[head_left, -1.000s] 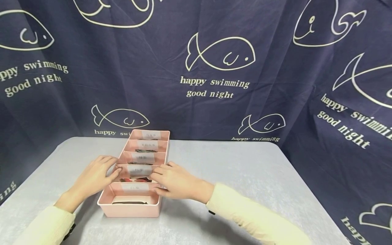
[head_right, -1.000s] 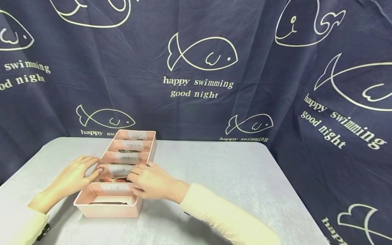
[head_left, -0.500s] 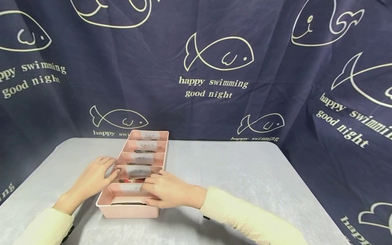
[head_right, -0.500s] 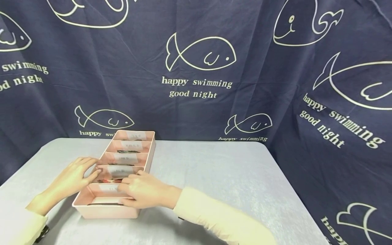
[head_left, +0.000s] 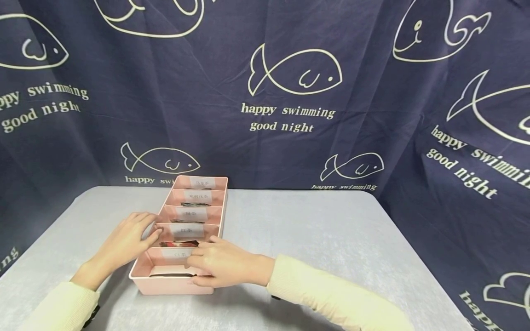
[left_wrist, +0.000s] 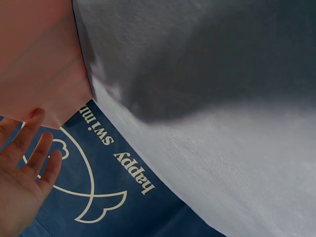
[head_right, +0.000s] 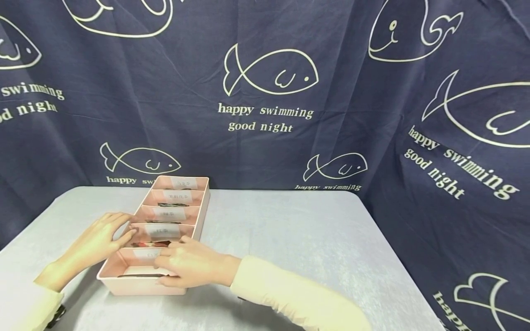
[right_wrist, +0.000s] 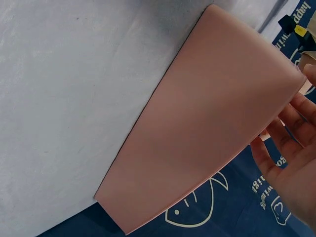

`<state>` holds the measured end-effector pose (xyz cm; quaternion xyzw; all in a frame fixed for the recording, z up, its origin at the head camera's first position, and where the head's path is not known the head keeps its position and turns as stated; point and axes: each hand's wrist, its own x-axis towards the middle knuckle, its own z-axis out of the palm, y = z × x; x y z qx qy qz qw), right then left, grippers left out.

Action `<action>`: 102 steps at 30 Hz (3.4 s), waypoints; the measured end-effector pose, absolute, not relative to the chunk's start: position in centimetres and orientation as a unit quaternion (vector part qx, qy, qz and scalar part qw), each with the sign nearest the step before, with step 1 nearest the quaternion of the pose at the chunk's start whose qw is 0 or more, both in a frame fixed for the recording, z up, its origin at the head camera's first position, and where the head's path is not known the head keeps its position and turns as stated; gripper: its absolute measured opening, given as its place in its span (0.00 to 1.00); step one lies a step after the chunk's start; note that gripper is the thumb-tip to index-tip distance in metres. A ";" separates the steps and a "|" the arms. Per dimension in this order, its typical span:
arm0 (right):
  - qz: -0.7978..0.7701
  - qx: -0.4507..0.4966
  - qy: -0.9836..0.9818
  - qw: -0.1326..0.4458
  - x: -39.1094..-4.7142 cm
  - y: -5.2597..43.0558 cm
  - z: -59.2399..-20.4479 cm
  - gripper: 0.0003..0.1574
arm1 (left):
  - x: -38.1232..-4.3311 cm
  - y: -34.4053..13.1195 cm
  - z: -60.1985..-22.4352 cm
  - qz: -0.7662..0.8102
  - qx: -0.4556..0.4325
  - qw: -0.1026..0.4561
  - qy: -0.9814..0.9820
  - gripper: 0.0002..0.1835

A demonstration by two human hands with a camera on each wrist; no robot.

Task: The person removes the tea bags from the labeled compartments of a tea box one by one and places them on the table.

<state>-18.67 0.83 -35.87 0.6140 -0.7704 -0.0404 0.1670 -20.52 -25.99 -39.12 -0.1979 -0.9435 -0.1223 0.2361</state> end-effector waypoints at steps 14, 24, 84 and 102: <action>-0.014 0.615 -0.774 0.148 -18.8 0.6 -36.1 0.13 | -20.4 -26.0 -39.2 -0.127 -0.194 0.235 -0.944 0.15; -0.008 0.615 -0.772 0.161 -18.7 0.4 -36.1 0.08 | -20.4 -25.9 -39.1 -0.128 -0.189 0.230 -0.946 0.16; 0.217 0.474 -0.832 0.189 -20.1 2.0 -32.1 0.07 | -20.3 -25.9 -39.0 -0.134 -0.178 0.209 -0.952 0.19; 0.269 0.415 -0.834 0.247 -23.4 6.7 -30.5 0.07 | -20.3 -25.9 -39.0 -0.137 -0.184 0.216 -0.949 0.18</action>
